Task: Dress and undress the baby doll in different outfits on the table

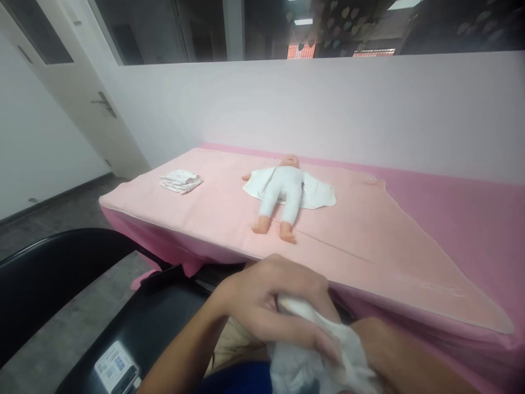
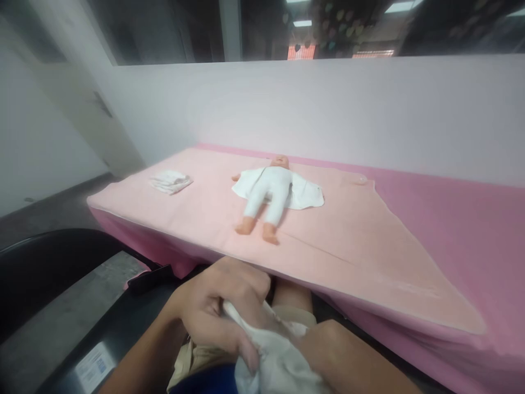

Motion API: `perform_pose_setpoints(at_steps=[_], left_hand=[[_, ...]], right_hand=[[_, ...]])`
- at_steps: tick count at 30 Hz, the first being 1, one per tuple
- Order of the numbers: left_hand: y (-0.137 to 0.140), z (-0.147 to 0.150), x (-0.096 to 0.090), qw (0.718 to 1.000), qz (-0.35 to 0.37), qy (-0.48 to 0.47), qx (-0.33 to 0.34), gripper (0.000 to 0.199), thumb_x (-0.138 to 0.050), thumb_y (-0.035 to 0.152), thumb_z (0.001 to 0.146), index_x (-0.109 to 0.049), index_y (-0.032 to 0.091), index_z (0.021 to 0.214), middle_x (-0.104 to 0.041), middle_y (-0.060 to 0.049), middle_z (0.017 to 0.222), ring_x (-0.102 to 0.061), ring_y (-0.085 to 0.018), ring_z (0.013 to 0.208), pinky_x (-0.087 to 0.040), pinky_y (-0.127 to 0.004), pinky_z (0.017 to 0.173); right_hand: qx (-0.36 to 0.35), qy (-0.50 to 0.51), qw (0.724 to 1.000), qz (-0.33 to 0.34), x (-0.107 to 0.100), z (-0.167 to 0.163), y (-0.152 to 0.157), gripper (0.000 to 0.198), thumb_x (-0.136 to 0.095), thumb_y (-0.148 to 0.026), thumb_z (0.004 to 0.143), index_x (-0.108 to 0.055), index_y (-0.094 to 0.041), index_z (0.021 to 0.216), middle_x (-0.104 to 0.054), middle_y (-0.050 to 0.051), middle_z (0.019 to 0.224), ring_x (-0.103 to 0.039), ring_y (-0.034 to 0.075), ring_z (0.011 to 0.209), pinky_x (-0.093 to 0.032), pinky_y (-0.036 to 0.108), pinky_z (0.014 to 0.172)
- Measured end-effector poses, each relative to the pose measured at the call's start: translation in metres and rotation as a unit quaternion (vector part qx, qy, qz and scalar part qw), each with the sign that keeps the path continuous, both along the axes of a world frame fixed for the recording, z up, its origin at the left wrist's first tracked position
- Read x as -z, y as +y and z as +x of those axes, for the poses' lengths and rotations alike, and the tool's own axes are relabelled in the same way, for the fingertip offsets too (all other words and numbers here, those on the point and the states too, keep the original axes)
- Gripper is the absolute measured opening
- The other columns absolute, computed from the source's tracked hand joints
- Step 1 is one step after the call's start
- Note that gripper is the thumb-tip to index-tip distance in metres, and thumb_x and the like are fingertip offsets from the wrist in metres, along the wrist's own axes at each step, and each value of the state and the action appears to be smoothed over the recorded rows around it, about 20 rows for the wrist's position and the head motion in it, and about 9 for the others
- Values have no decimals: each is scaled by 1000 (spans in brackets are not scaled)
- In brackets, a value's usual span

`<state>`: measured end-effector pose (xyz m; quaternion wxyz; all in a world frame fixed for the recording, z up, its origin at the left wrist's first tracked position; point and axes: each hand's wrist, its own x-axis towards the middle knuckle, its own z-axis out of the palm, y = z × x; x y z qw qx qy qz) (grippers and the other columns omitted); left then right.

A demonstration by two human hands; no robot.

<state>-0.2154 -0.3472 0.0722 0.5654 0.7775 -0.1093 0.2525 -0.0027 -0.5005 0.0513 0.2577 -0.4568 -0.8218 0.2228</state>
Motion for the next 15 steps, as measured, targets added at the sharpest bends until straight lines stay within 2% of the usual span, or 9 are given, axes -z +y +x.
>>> perform_pose_setpoints(at_steps=[2, 3, 6, 8, 10, 12, 14, 15], left_hand=[[-1, 5, -1, 1000, -24, 6, -9, 16, -81, 31, 89, -73, 18, 92, -79, -11, 93, -75, -16, 83, -57, -22, 73], [-1, 9, -1, 999, -27, 15, -8, 16, -81, 32, 89, -73, 18, 92, -79, -10, 93, -75, -16, 84, -57, -22, 75], [-1, 23, -1, 999, -22, 38, 14, 22, -79, 40, 91, -73, 19, 93, -78, -7, 93, -74, -16, 87, -57, -22, 80], [2, 27, 1, 999, -3, 52, 14, 26, -79, 44, 92, -72, 20, 98, -77, -6, 95, -72, -16, 87, -55, -23, 80], [9, 25, 5, 997, 20, 67, -15, 31, -82, 46, 88, -71, 20, 101, -75, -5, 95, -70, -16, 86, -54, -24, 79], [16, 17, 9, 996, 15, 87, -33, 43, -91, 48, 77, -69, 19, 102, -73, -4, 93, -68, -17, 84, -52, -25, 75], [21, 9, 12, 993, -12, 108, -35, 50, -95, 47, 70, -65, 18, 96, -69, -2, 89, -64, -16, 80, -50, -24, 71], [22, 6, 13, 992, -24, 117, -32, 48, -95, 46, 71, -63, 18, 94, -66, -1, 86, -62, -15, 77, -49, -24, 68]], right_hand=[[17, 26, 994, -100, -10, -8, 10, 33, -75, -51, 89, -79, -32, 115, -78, 1, 84, -71, 20, 59, -56, 23, 51], [24, 44, 991, -124, -13, -12, 14, 39, -78, -51, 85, -78, -30, 117, -79, 3, 89, -74, 22, 67, -60, 24, 57], [46, 86, 986, -134, -10, -23, 22, 50, -84, -51, 79, -78, -27, 122, -80, 7, 104, -77, 32, 96, -66, 35, 82], [61, 93, 984, -137, -2, -27, 25, 48, -82, -50, 83, -77, -26, 123, -79, 8, 112, -75, 33, 106, -65, 40, 94], [70, 113, 980, -148, 4, -26, 26, 46, -79, -48, 88, -76, -24, 127, -78, 9, 118, -74, 31, 111, -62, 42, 101], [83, 166, 968, -169, 8, -22, 26, 47, -76, -45, 92, -73, -22, 132, -78, 9, 119, -74, 30, 110, -61, 43, 103], [121, 229, 949, -181, 13, -18, 24, 47, -74, -47, 94, -72, -20, 133, -79, 10, 112, -76, 29, 98, -65, 40, 93], [149, 250, 939, -184, 16, -16, 23, 48, -72, -49, 96, -72, -20, 133, -79, 10, 111, -77, 28, 94, -66, 38, 88]])
